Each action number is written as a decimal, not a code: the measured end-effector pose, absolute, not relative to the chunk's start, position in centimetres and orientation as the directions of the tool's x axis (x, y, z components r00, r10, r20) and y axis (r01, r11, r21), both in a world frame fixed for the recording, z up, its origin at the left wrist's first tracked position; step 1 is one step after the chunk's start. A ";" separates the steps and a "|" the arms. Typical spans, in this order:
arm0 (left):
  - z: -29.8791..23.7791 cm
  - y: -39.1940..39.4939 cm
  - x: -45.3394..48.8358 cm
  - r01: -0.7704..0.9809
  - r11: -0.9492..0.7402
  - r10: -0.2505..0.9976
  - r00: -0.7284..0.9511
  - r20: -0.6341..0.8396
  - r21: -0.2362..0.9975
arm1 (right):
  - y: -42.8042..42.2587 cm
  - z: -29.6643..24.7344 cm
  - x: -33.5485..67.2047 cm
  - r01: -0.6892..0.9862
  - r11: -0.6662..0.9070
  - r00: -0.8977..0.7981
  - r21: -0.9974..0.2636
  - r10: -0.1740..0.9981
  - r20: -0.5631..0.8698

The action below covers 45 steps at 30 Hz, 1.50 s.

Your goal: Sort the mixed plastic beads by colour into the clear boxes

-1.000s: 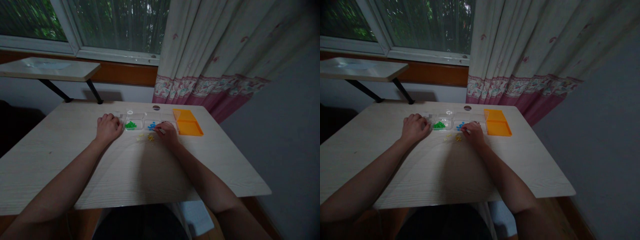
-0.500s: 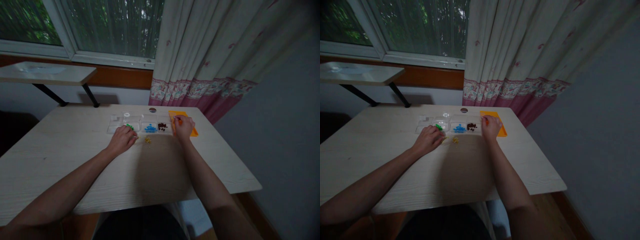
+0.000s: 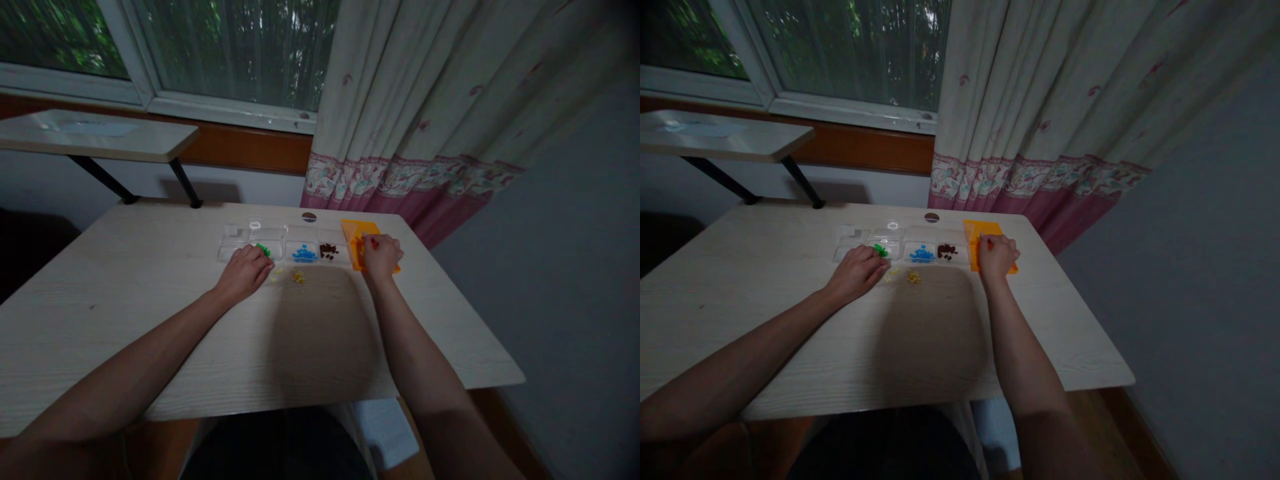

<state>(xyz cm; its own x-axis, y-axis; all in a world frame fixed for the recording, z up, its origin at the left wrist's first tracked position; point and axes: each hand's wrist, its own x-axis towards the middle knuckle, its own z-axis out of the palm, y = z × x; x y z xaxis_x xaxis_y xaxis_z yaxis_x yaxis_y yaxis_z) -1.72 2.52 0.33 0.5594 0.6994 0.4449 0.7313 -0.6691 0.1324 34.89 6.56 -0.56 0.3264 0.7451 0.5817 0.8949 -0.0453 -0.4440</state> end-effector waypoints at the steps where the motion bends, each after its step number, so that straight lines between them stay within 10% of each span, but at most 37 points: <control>1: 0.3 2.6 -1.7 0.724 -0.677 0.694 0.568 0.443 0.133 | 6.3 -0.4 34.3 0.897 -0.054 0.331 -0.439 0.740 0.585; 24: 0.1 2.7 -1.4 0.611 -0.759 0.647 0.672 0.360 0.225 | 2.5 -0.2 23.5 0.735 0.664 -0.548 -0.135 0.699 0.459; 45: 0.1 2.7 -1.6 0.644 -0.722 0.682 0.601 0.416 0.253 | 2.0 -1.0 22.6 0.645 0.755 -0.646 -0.118 0.621 0.444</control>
